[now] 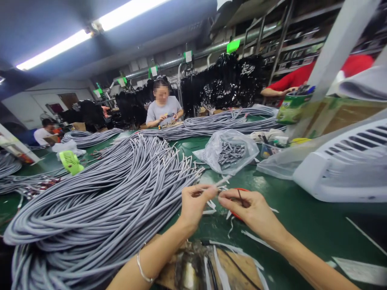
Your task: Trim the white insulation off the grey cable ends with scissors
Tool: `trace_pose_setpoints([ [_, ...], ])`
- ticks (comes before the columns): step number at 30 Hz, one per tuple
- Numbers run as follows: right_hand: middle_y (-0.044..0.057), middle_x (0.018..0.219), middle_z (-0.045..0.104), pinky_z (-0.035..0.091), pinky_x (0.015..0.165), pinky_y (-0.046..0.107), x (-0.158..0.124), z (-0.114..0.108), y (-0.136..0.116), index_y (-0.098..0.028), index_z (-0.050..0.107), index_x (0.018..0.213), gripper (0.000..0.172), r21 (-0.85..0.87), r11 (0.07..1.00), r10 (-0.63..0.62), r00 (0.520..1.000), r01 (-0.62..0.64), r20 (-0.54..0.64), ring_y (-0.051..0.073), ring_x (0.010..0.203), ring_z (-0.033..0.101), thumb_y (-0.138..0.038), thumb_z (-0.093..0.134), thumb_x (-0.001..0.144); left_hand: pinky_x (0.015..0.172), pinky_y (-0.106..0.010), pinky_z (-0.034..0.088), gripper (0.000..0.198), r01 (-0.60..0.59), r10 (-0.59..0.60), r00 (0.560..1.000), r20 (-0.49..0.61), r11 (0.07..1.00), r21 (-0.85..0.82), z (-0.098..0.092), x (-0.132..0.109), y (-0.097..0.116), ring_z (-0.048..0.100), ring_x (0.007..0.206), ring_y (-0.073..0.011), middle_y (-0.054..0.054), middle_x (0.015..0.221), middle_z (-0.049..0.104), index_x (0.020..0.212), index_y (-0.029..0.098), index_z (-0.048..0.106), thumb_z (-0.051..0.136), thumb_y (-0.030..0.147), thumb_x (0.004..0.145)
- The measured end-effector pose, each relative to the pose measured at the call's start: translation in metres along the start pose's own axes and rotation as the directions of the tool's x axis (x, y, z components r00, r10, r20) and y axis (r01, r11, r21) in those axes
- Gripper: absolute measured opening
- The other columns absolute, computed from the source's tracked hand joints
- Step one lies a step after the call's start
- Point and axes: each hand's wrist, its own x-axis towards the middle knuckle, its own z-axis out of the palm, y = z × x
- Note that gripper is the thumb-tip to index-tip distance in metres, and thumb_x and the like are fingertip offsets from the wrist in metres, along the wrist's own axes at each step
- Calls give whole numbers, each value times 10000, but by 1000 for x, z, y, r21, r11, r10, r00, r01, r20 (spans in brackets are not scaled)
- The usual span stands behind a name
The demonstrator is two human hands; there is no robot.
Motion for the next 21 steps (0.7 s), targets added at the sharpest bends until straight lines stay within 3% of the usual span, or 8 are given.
trace_pose_setpoints([
  [3, -2, 487, 521, 285, 390, 218, 1, -1, 3, -148, 664, 592, 309, -38, 999, 0, 1000, 0, 1, 89, 430, 362, -456, 677, 617, 327, -162, 127, 456, -16, 16, 1000, 1, 1000, -25, -2, 3, 6, 183, 323, 0, 101, 367, 295, 520, 120, 566, 740, 540, 497],
  [6, -19, 466, 467, 234, 381, 209, 2, -2, 5, -147, 631, 570, 278, -66, 998, 6, 999, -3, 46, 75, 422, 304, -412, 629, 653, 320, -152, 152, 467, -78, 79, 996, 29, 997, -12, -5, 7, 7, 241, 314, 0, 87, 397, 334, 499, 124, 518, 723, 541, 541],
  [11, -5, 480, 510, 293, 418, 209, 7, -9, 10, -154, 608, 520, 246, -149, 989, 13, 999, -5, 52, 97, 454, 385, -355, 585, 661, 310, -144, 154, 461, -135, 133, 986, 102, 991, 7, -9, 10, 7, 304, 308, 20, 33, 579, 508, 527, 115, 514, 676, 535, 626],
  [15, 12, 466, 559, 348, 460, 233, 12, -16, 11, -170, 608, 475, 232, -217, 976, -8, 998, -6, -61, 128, 470, 453, -346, 603, 625, 302, -155, 134, 472, -128, 127, 981, 148, 992, -3, -11, 8, 11, 230, 277, 13, 28, 504, 535, 553, 132, 512, 645, 578, 631],
  [19, 48, 593, 640, 433, 525, 264, 8, -19, 1, -171, 675, 633, 328, 13, 1000, -18, 986, 20, -163, 176, 558, 556, -493, 620, 657, 357, -168, 231, 400, -169, 134, 975, 179, 966, 196, -8, 4, 9, 315, 347, -37, 47, 423, 469, 674, 128, 649, 612, 526, 697],
  [21, 60, 634, 659, 458, 557, 277, 4, -19, -5, -176, 687, 666, 390, 85, 995, -32, 984, 47, -174, 193, 599, 581, -560, 621, 655, 441, -194, 341, 363, -208, 135, 963, 233, 924, 322, -5, 1, 6, 434, 438, -81, 11, 478, 549, 713, 127, 701, 604, 476, 723],
])
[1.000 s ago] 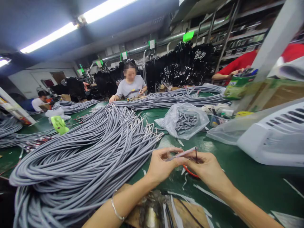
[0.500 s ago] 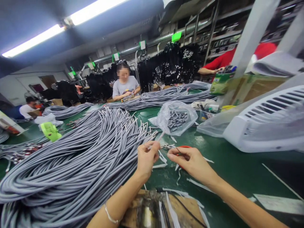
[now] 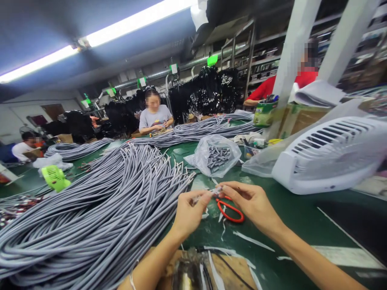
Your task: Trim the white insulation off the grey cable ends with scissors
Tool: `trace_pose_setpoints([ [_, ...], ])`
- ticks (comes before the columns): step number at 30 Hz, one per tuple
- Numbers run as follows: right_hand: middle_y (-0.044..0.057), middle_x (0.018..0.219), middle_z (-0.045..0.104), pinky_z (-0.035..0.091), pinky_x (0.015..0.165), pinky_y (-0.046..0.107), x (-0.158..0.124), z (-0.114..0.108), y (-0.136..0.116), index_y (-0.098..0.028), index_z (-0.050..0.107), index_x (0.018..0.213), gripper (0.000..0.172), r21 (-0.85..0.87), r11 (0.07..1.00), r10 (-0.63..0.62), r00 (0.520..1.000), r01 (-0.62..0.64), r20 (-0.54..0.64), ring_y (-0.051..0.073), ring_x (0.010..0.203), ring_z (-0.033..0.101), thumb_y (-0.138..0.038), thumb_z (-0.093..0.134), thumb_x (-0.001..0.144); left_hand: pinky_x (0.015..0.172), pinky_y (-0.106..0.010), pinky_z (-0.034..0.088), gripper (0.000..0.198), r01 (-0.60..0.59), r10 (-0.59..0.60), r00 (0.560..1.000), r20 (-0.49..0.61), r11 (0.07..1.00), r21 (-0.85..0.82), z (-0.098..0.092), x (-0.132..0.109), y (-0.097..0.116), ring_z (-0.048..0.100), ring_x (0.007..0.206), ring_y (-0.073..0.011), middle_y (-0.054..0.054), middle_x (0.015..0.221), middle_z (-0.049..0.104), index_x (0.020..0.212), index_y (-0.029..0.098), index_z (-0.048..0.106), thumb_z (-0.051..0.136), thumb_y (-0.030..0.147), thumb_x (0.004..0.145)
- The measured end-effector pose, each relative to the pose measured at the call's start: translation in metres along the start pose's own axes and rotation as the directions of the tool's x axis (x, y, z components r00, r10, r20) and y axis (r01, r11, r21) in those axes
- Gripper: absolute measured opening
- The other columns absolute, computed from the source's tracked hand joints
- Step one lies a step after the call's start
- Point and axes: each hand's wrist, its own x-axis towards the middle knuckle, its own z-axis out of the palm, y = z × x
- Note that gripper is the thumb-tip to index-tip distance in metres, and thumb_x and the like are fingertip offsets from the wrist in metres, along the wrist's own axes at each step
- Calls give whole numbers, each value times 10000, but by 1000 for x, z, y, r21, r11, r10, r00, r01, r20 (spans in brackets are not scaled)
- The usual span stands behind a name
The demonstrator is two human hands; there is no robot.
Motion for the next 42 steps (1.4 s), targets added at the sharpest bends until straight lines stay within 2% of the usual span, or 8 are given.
trace_pose_setpoints([
  [4, 65, 618, 654, 454, 559, 279, -3, 1, -3, -174, 683, 614, 439, -17, 999, -28, 999, 28, 27, 191, 594, 571, -610, 637, 623, 644, -266, 443, 301, -63, 60, 998, 32, 991, 120, 2, -3, 0, 583, 676, -183, -63, 733, 699, 752, 141, 737, 588, 402, 745],
  [12, -8, 487, 479, 326, 451, 221, 3, 1, 1, -163, 565, 497, 429, -3, 1000, 8, 976, -8, 215, 104, 488, 412, -538, 597, 703, 532, -238, 373, 285, -149, 110, 983, 150, 948, 280, -6, -7, 9, 509, 539, -149, -52, 578, 642, 654, 149, 725, 556, 342, 777],
  [19, -16, 518, 430, 270, 453, 224, -5, 2, -2, -171, 509, 523, 401, -101, 976, -171, 963, 195, 208, 95, 489, 367, -498, 570, 746, 494, -228, 315, 244, -386, 255, 922, 292, 674, 630, -7, -8, 7, 514, 505, -134, -35, 582, 620, 774, 213, 719, 483, 228, 832],
  [24, -61, 449, 321, 192, 393, 205, 0, 7, 8, -185, 380, 482, 490, 29, 995, 83, 975, -90, 204, 55, 413, 252, -584, 533, 723, 484, -222, 355, 231, -522, 397, 852, 341, 589, 617, -6, -10, 1, 531, 489, -131, -40, 567, 618, 821, 202, 719, 491, 238, 834],
  [28, -81, 462, 385, 128, 341, 191, 0, 9, 14, -182, 441, 573, 451, 196, 898, 300, 874, -393, 382, 21, 334, 178, -603, 562, 677, 522, -222, 424, 210, -506, 457, 855, 246, 625, 594, -9, -5, 2, 577, 523, -133, -41, 635, 676, 810, 196, 716, 506, 212, 819],
  [33, -56, 468, 388, 209, 400, 201, -4, 10, 9, -175, 409, 504, 474, 167, 969, 113, 928, -182, 355, 44, 404, 281, -572, 549, 722, 540, -215, 451, 219, -408, 431, 888, 159, 582, 703, -11, -1, 3, 615, 561, -133, -34, 701, 697, 892, 199, 704, 496, 210, 823],
  [37, -55, 473, 341, 242, 454, 210, -3, 11, 7, -171, 385, 477, 513, 72, 997, -28, 966, 9, 257, 59, 466, 299, -590, 540, 730, 540, -207, 456, 218, -466, 485, 846, 222, 470, 750, -10, -3, 0, 633, 577, -137, -35, 694, 697, 871, 198, 702, 489, 205, 825],
  [42, -64, 432, 362, 217, 377, 191, 1, 11, 11, -176, 395, 495, 565, 138, 973, 145, 952, -187, 270, 42, 377, 290, -698, 492, 690, 504, -190, 445, 187, -593, 583, 755, 301, 411, 692, -8, -5, -4, 613, 527, -121, -32, 645, 686, 847, 179, 693, 508, 174, 822],
])
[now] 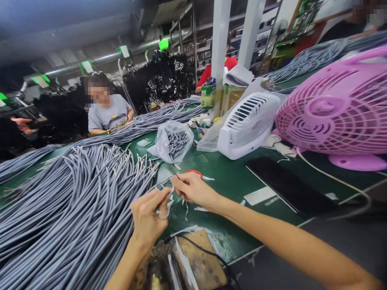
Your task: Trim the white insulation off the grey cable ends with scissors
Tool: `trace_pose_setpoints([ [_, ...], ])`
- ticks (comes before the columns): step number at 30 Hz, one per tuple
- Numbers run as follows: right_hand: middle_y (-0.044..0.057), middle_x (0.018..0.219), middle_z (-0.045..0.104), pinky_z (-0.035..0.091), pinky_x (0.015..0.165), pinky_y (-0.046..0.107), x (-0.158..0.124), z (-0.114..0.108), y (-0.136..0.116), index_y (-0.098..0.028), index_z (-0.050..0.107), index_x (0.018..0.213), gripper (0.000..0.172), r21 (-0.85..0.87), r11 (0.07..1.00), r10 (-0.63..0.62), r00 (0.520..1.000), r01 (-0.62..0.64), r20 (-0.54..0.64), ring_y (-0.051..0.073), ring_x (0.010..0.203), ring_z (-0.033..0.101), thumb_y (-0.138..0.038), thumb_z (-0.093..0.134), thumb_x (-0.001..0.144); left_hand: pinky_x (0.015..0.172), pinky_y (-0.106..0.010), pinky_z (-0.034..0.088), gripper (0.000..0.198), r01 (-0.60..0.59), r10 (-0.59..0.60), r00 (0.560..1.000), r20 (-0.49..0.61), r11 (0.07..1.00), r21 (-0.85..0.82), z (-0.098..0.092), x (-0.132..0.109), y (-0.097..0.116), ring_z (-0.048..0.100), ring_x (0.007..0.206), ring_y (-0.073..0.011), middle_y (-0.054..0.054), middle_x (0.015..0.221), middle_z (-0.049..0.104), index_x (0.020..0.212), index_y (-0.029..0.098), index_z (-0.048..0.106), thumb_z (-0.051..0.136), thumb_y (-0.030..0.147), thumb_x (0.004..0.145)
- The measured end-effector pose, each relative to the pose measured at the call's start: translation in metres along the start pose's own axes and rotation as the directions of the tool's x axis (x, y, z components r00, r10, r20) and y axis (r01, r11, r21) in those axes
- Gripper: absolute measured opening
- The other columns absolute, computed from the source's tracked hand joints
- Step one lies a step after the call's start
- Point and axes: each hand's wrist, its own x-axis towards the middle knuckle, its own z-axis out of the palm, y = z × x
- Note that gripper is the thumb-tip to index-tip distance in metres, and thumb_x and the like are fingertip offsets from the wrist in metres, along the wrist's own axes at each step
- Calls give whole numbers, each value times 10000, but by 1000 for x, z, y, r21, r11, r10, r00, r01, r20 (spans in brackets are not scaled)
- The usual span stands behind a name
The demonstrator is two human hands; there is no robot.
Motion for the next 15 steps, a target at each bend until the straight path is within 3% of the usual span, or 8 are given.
trace_pose_setpoints([
  [4, -90, 400, 341, 141, 314, 185, 2, -3, 2, -193, 379, 533, 544, 110, 962, 233, 963, -248, 136, 27, 300, 194, -708, 490, 671, 475, -184, 431, 162, -69, 68, 997, -26, 997, -47, 2, 0, -1, 570, 474, -106, -18, 587, 658, 817, 155, 683, 520, 150, 812],
  [6, -83, 410, 343, 157, 326, 190, 1, -4, 1, -193, 380, 544, 494, 57, 971, 223, 967, -232, 124, 36, 313, 205, -636, 437, 755, 475, -180, 430, 154, -61, 60, 998, -31, 997, -56, 2, 1, 0, 562, 474, -99, -10, 591, 653, 821, 160, 679, 527, 141, 807],
  [9, -61, 487, 358, 231, 405, 194, -4, -4, -3, -177, 418, 579, 389, -180, 983, -40, 996, 25, -80, 58, 413, 296, -464, 403, 841, 458, -167, 418, 140, 22, -25, 998, -65, 998, -53, 0, 4, 1, 535, 456, -81, -1, 588, 631, 840, 154, 675, 542, 134, 800],
  [11, -55, 517, 354, 248, 458, 199, -9, -2, -6, -167, 456, 618, 325, -365, 914, -247, 955, 175, -162, 70, 470, 324, -363, 386, 868, 422, -159, 390, 134, 85, -89, 991, -104, 995, -48, -3, 6, 2, 488, 417, -67, 12, 560, 597, 852, 144, 674, 552, 140, 797],
  [13, -53, 506, 351, 240, 475, 209, -14, 0, -7, -165, 459, 612, 313, -473, 848, -338, 932, 241, -130, 72, 472, 322, -296, 361, 880, 408, -157, 375, 128, 114, -118, 984, -135, 993, -37, -6, 6, 3, 469, 407, -61, 15, 558, 588, 852, 143, 674, 561, 148, 794],
  [15, -51, 485, 349, 225, 473, 218, -18, 2, -7, -167, 418, 563, 335, -522, 812, -353, 932, 263, -78, 69, 456, 315, -264, 357, 877, 417, -157, 380, 124, 120, -123, 981, -150, 992, -24, -8, 5, 4, 486, 424, -63, 6, 587, 609, 848, 146, 675, 565, 152, 792],
])
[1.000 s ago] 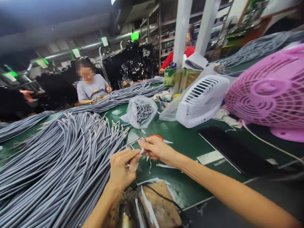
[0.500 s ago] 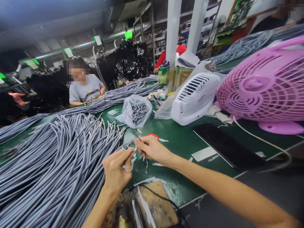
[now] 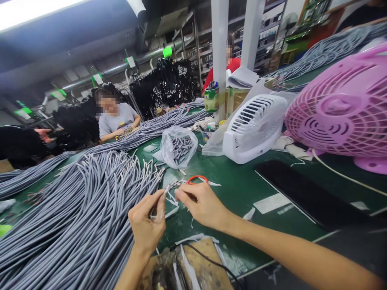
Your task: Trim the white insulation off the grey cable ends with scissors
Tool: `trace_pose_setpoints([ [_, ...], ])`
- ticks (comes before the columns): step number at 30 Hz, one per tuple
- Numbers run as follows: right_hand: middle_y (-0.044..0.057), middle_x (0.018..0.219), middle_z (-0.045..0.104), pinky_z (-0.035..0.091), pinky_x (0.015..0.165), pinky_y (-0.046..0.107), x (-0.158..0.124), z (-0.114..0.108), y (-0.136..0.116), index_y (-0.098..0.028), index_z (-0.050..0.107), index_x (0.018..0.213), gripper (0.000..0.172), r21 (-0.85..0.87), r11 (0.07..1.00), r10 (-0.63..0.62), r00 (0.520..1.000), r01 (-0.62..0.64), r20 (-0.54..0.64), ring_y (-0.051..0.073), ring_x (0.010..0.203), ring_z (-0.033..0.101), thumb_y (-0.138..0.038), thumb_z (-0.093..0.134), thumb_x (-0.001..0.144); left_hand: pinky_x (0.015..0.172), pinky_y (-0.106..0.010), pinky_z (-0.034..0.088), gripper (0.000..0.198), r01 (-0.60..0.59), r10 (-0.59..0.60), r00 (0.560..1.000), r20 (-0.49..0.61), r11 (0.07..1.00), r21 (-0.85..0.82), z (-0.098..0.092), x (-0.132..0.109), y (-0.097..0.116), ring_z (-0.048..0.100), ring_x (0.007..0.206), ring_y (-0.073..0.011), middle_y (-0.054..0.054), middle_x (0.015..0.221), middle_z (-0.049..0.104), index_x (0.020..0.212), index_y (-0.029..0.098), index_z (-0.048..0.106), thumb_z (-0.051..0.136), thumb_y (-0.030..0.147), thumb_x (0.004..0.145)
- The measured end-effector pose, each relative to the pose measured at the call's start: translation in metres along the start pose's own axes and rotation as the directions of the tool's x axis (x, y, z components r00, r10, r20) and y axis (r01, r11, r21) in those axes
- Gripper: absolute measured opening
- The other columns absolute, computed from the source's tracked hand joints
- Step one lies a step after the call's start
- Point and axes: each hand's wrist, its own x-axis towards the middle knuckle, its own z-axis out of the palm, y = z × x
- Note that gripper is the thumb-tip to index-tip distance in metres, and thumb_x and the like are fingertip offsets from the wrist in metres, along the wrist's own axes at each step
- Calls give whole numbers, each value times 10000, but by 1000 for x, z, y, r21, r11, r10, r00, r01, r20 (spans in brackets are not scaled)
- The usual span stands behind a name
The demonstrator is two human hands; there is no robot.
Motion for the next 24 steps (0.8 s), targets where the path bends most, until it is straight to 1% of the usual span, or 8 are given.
trace_pose_setpoints([
  [2, -49, 474, 345, 212, 467, 222, -3, 2, -1, -171, 366, 531, 347, -31, 999, -8, 1000, 8, 16, 66, 446, 306, -258, 370, 867, 422, -158, 384, 122, -2, 2, 1000, -4, 1000, 5, 0, -1, 0, 495, 432, -64, 3, 595, 620, 846, 148, 675, 566, 155, 792],
  [4, -50, 460, 333, 201, 459, 222, -4, 4, -1, -172, 347, 521, 348, -53, 999, -12, 1000, 12, 10, 64, 435, 294, -252, 378, 858, 421, -158, 384, 125, -6, 6, 1000, 0, 1000, 7, 1, -1, 1, 489, 424, -62, 8, 583, 615, 849, 151, 675, 562, 158, 794],
  [10, -59, 432, 301, 185, 437, 213, -5, 6, -1, -170, 328, 495, 333, -66, 997, -39, 999, 39, 8, 51, 398, 265, -194, 388, 822, 428, -155, 385, 120, -17, 17, 1000, -2, 1000, 17, 7, -1, 2, 484, 420, -58, 13, 569, 606, 847, 141, 670, 562, 153, 795],
  [15, -61, 424, 282, 180, 432, 215, -6, 6, 0, -173, 307, 478, 365, -85, 996, -4, 999, 1, -36, 52, 396, 251, -216, 392, 831, 427, -149, 381, 107, -9, 9, 1000, -26, 1000, 10, 6, -1, 3, 476, 413, -51, 15, 566, 607, 839, 131, 667, 572, 144, 790],
  [19, -64, 418, 275, 185, 419, 211, -6, 7, 0, -171, 316, 465, 368, -86, 996, -33, 999, 31, -16, 51, 387, 249, -194, 403, 822, 431, -147, 391, 110, -3, 3, 1000, -21, 1000, -17, 6, -1, 3, 484, 412, -52, 17, 566, 614, 840, 137, 668, 571, 147, 790],
  [21, -60, 415, 302, 207, 416, 203, -6, 6, 0, -169, 367, 473, 364, -106, 994, -45, 998, 40, -51, 54, 383, 272, -199, 401, 835, 454, -151, 411, 115, 16, -17, 1000, -22, 999, -35, 6, 0, 2, 516, 437, -60, 7, 591, 635, 840, 139, 669, 566, 150, 791],
  [22, -54, 422, 346, 232, 421, 198, -5, 6, -1, -167, 419, 497, 353, -115, 992, -53, 995, 44, -81, 59, 387, 304, -206, 396, 847, 462, -154, 417, 117, 29, -30, 999, -18, 998, -47, 6, -1, 2, 528, 448, -65, 2, 603, 644, 836, 140, 670, 564, 153, 791],
  [24, -21, 500, 496, 311, 460, 189, -5, 6, -2, -159, 538, 605, 311, -108, 992, -78, 986, 62, -148, 77, 435, 416, -218, 387, 870, 463, -165, 420, 124, 68, -68, 998, 12, 994, -81, 7, -1, 3, 538, 455, -76, -6, 608, 653, 816, 143, 674, 554, 165, 794],
])
